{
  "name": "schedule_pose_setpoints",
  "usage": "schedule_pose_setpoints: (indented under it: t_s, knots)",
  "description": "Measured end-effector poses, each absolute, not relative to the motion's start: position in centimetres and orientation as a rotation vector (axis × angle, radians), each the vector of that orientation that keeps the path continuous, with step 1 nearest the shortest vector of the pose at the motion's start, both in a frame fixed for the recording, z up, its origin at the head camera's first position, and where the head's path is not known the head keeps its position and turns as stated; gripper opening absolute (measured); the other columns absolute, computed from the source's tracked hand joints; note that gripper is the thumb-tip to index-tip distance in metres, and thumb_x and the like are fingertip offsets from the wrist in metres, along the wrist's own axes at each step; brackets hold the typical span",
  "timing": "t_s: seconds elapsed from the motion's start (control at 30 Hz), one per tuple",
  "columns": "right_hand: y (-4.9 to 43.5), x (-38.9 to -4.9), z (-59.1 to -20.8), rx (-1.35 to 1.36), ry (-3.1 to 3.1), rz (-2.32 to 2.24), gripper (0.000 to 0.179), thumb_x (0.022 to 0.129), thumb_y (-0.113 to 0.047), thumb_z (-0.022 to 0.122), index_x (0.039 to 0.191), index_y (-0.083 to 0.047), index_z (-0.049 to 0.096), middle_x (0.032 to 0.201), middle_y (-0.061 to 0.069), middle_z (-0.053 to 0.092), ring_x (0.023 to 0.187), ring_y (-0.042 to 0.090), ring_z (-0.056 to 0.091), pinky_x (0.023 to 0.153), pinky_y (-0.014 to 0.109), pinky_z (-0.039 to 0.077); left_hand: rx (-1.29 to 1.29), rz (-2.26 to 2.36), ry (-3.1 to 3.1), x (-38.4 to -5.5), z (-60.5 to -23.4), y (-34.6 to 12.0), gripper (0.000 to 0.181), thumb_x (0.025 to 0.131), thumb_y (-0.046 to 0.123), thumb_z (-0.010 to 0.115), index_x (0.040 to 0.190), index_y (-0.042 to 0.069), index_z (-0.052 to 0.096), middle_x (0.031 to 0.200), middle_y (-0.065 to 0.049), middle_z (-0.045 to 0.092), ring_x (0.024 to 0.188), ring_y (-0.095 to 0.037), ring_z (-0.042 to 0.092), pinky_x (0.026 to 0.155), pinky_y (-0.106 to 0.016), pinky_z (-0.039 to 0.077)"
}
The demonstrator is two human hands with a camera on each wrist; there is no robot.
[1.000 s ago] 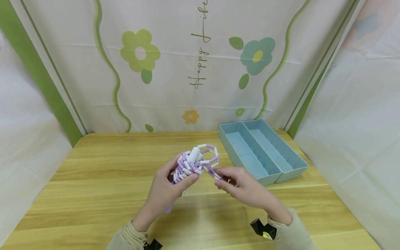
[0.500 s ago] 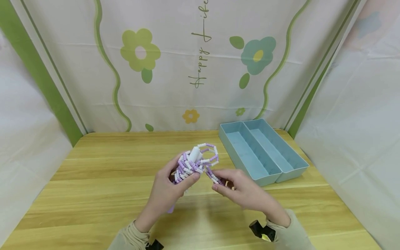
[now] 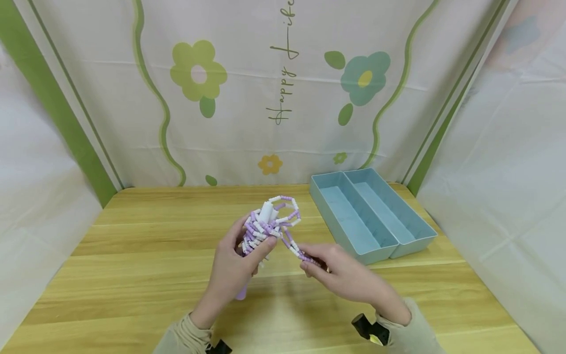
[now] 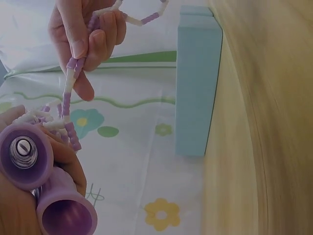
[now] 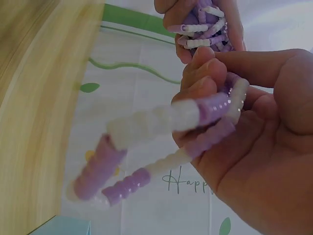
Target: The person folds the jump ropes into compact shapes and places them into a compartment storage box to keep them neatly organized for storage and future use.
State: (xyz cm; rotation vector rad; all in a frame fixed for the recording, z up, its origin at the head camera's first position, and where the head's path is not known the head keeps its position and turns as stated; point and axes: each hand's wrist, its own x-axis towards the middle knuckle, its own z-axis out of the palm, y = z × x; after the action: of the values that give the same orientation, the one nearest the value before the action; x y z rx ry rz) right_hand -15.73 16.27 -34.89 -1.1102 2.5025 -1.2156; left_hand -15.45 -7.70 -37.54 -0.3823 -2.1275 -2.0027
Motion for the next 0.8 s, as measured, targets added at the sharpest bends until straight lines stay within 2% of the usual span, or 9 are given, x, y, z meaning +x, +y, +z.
schedule_pose_setpoints:
  t_s: [0.07, 0.2, 0.33, 0.43, 0.63, 0.8]
  knots:
    - [16.1, -15.7, -35.0, -1.125, 2.506, -1.193, 0.024, 0.105, -0.020, 0.051, 0.125, -0.011, 0.061, 0.073, -0.004, 0.055, 0.060, 0.003, 0.046, 0.051, 0.022, 0.043, -0.368, -2.007, -2.135, -15.4, -37.6, -7.7, 0.058, 0.087, 0.029, 0.078, 0.138, 0.030, 0.052, 0.088, -0.011, 0.060, 0.047, -0.020, 0.052, 0.038, -0.033, 0.046]
    - [15.6, -15.5, -35.2, -1.190, 2.507, -1.124, 0.020, 0.105, -0.017, 0.050, 0.119, -0.011, 0.063, 0.071, -0.010, 0.050, 0.058, 0.001, 0.044, 0.050, 0.020, 0.043, -0.278, -2.021, -2.148, -15.4, -37.7, -7.7, 0.059, 0.087, 0.034, 0.077, 0.139, 0.031, 0.050, 0.088, -0.013, 0.059, 0.049, -0.021, 0.053, 0.040, -0.032, 0.047]
    - [15.3, -15.0, -35.1, -1.202, 2.512, -1.111, 0.023, 0.106, -0.020, 0.049, 0.121, -0.012, 0.064, 0.069, -0.013, 0.046, 0.056, -0.001, 0.040, 0.049, 0.018, 0.040, -0.216, -2.015, -2.175, -15.6, -37.7, -7.9, 0.061, 0.085, 0.041, 0.078, 0.139, 0.033, 0.049, 0.089, -0.012, 0.059, 0.050, -0.021, 0.053, 0.041, -0.031, 0.047]
    - [15.7, -14.8, -34.8, -1.171, 2.523, -1.160, 0.024, 0.105, -0.023, 0.049, 0.121, -0.014, 0.065, 0.068, -0.012, 0.045, 0.054, 0.000, 0.039, 0.047, 0.019, 0.039, -0.231, -1.987, -2.227, -15.7, -37.7, -8.0, 0.064, 0.084, 0.044, 0.078, 0.140, 0.033, 0.049, 0.089, -0.010, 0.060, 0.049, -0.021, 0.053, 0.040, -0.032, 0.047]
    - [16.5, -14.8, -34.2, -1.195, 2.567, -1.188, 0.027, 0.102, -0.018, 0.058, 0.126, -0.013, 0.066, 0.067, -0.013, 0.046, 0.054, -0.001, 0.038, 0.048, 0.019, 0.040, -0.224, -1.950, -2.382, -15.9, -37.8, -7.9, 0.070, 0.079, 0.053, 0.078, 0.140, 0.034, 0.049, 0.092, -0.006, 0.062, 0.050, -0.022, 0.055, 0.041, -0.032, 0.048]
    - [16.8, -14.9, -33.8, -1.196, 2.572, -1.180, 0.027, 0.102, -0.021, 0.057, 0.126, -0.011, 0.067, 0.067, -0.014, 0.048, 0.054, -0.002, 0.041, 0.050, 0.021, 0.044, -0.231, -1.958, -2.457, -15.9, -38.2, -7.9, 0.069, 0.076, 0.052, 0.081, 0.137, 0.036, 0.052, 0.097, -0.004, 0.065, 0.053, -0.024, 0.056, 0.043, -0.033, 0.049]
